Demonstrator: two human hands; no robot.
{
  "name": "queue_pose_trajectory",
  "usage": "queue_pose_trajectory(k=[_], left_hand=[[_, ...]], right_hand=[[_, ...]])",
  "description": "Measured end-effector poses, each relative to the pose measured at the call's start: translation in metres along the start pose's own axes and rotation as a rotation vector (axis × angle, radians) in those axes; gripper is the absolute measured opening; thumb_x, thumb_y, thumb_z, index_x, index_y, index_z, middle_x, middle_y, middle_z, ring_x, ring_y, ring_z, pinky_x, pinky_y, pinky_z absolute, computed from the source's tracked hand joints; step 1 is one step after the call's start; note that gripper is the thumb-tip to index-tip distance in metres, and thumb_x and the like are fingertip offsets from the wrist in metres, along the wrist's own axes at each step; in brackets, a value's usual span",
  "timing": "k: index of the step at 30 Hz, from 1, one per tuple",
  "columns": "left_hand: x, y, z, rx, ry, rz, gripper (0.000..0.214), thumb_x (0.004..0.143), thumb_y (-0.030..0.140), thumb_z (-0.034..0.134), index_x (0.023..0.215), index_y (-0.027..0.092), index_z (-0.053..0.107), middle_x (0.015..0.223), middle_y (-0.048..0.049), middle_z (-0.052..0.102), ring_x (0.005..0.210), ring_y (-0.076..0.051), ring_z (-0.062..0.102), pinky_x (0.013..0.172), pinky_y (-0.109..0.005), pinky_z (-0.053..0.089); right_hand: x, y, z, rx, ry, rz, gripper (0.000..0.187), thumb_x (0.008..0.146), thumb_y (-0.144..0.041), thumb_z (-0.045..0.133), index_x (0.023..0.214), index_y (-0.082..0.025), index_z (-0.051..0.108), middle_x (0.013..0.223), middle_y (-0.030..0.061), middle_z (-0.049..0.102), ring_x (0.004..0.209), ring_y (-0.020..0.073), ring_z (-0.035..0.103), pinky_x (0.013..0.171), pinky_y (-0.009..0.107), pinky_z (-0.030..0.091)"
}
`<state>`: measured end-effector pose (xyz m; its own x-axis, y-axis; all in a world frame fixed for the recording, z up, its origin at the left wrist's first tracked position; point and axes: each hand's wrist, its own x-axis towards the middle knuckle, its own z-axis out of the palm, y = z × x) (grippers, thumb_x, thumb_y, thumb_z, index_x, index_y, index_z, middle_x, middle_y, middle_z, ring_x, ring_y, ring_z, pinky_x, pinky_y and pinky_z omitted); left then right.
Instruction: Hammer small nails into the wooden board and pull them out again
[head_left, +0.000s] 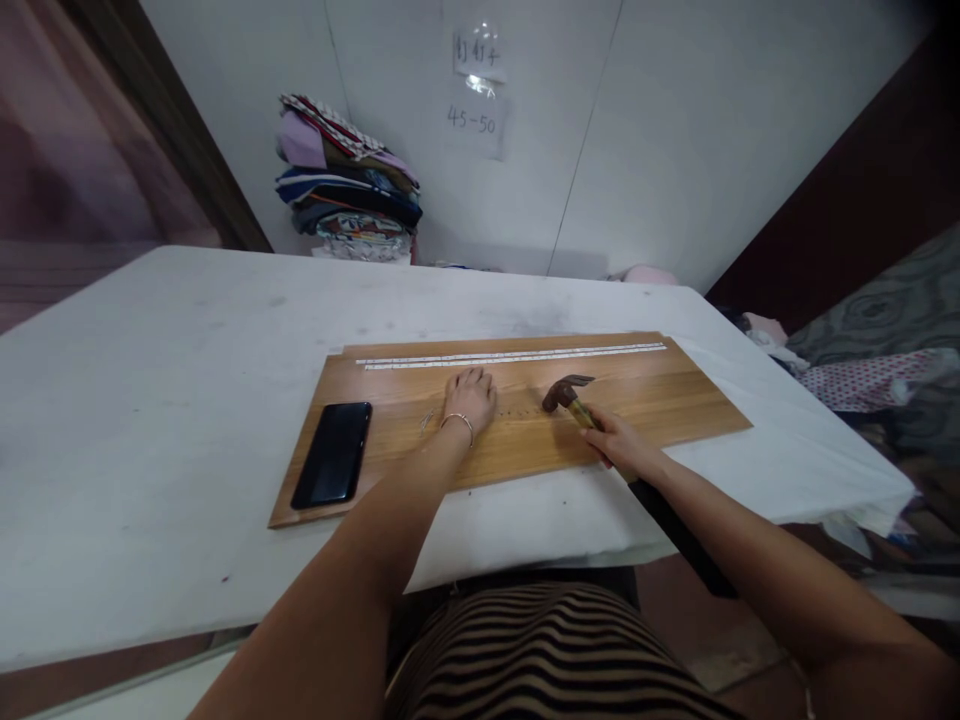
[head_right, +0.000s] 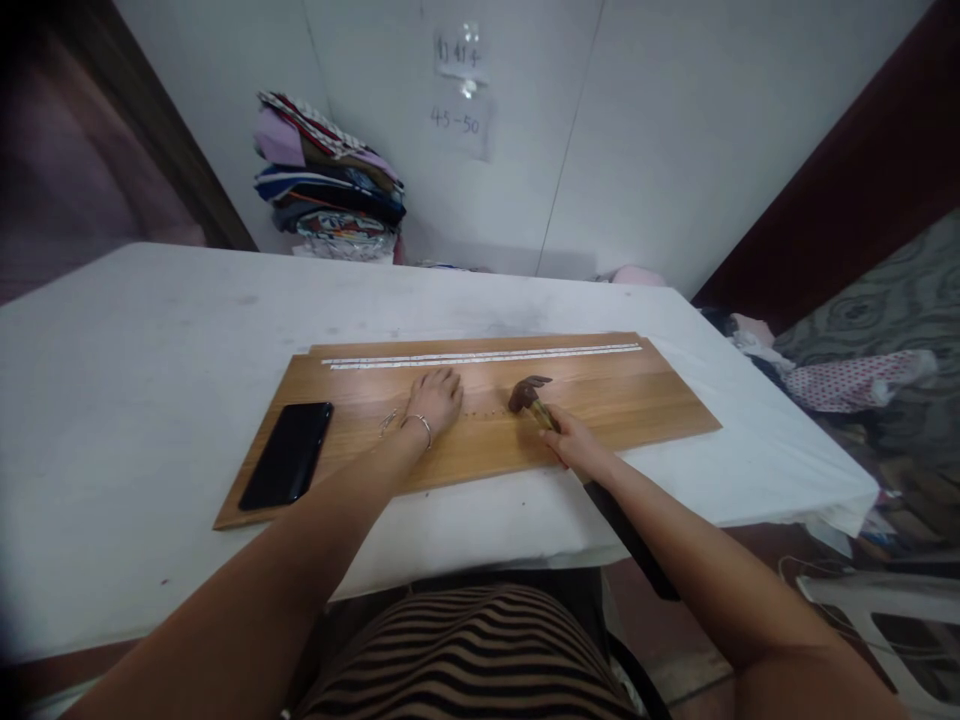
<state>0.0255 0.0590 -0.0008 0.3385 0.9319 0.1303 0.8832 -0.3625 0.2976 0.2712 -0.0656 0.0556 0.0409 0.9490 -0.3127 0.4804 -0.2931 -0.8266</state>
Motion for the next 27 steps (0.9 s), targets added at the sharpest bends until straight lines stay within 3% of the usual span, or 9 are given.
queue_pose_trajectory(k=[27], left_hand=[[-0.0004, -0.0003, 0.0002, -0.003, 0.003, 0.007, 0.032, 0.102, 0.027, 0.040, 0.114, 0.023, 0.069, 0.143, -0.0101, 0.062, 0.136, -0.025, 0.051, 0.117, -0.043, 0.035]], right_hand=[[-0.0016, -0.0052, -0.0031, -0.015, 0.001, -0.022, 0.058, 0.083, -0.028, 0.059, 0.138, -0.013, 0.055, 0.051, -0.0113, 0.044, 0.037, 0.0101, 0.041, 0.039, 0.022, 0.034]])
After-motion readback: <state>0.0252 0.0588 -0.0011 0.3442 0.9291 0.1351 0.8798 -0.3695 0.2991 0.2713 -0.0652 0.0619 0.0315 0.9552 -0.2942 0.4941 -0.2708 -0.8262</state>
